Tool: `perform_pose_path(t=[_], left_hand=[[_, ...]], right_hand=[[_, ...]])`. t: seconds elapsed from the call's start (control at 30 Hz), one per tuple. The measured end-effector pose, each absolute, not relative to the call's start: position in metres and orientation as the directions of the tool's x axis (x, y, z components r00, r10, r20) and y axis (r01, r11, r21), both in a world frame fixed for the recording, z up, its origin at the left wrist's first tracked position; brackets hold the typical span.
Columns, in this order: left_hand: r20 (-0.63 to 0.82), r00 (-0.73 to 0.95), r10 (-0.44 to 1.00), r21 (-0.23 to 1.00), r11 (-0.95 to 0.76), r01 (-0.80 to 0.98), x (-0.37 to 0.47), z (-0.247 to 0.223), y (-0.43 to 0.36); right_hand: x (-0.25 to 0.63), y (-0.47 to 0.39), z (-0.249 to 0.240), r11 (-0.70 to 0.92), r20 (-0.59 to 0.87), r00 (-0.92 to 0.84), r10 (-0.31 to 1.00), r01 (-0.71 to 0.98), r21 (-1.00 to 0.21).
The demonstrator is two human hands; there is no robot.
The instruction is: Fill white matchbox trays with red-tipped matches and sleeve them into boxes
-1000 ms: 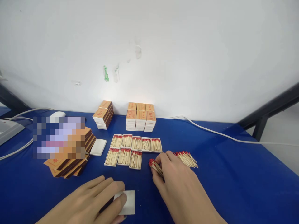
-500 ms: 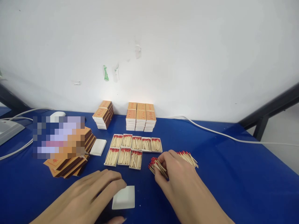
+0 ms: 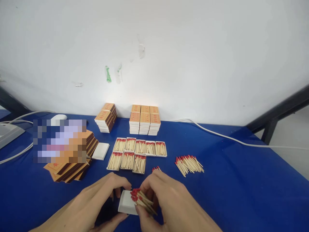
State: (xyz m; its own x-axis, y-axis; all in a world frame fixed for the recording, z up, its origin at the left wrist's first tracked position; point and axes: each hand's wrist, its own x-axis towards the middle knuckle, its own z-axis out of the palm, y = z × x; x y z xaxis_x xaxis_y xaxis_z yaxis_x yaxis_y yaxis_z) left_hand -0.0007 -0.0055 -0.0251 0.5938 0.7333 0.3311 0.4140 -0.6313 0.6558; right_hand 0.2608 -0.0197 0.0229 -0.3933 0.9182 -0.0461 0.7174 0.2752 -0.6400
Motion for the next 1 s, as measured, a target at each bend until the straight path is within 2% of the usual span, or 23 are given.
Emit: perform_pose_path(t=[0.17,0.3,0.4,0.5,0.6,0.8,1.0], left_hand=[[0.314,0.588,0.745,0.73,-0.586,0.352,0.001,-0.038,-0.006],[0.291,0.579,0.761,0.765,-0.549,0.337,0.002,-0.042,-0.006],[0.285,0.579,0.764,0.775,-0.539,0.33,0.002,-0.043,-0.006],[0.297,0.579,0.759,0.766,-0.551,0.331,0.002,-0.039,-0.007],[0.273,0.595,0.756,0.754,-0.552,0.356,0.001,-0.035,-0.008],[0.258,0.582,0.772,0.766,-0.53,0.364,0.0,-0.039,-0.007],[0.15,0.602,0.784,0.765,-0.478,0.432,0.001,-0.028,-0.008]], right_hand=[[0.255,-0.025,0.013,0.391,0.022,-0.459,0.888,0.731,-0.559],[0.254,-0.024,0.004,0.49,0.074,-0.512,0.856,0.757,-0.433],[0.254,-0.023,-0.001,0.543,0.114,-0.538,0.835,0.773,-0.328],[0.254,-0.024,-0.003,0.569,0.135,-0.555,0.821,0.771,-0.286],[0.254,-0.024,-0.003,0.572,0.114,-0.568,0.815,0.757,-0.316],[0.257,-0.02,0.006,0.5,-0.004,-0.566,0.824,0.731,-0.464],[0.254,-0.017,0.012,0.417,-0.045,-0.542,0.839,0.695,-0.586]])
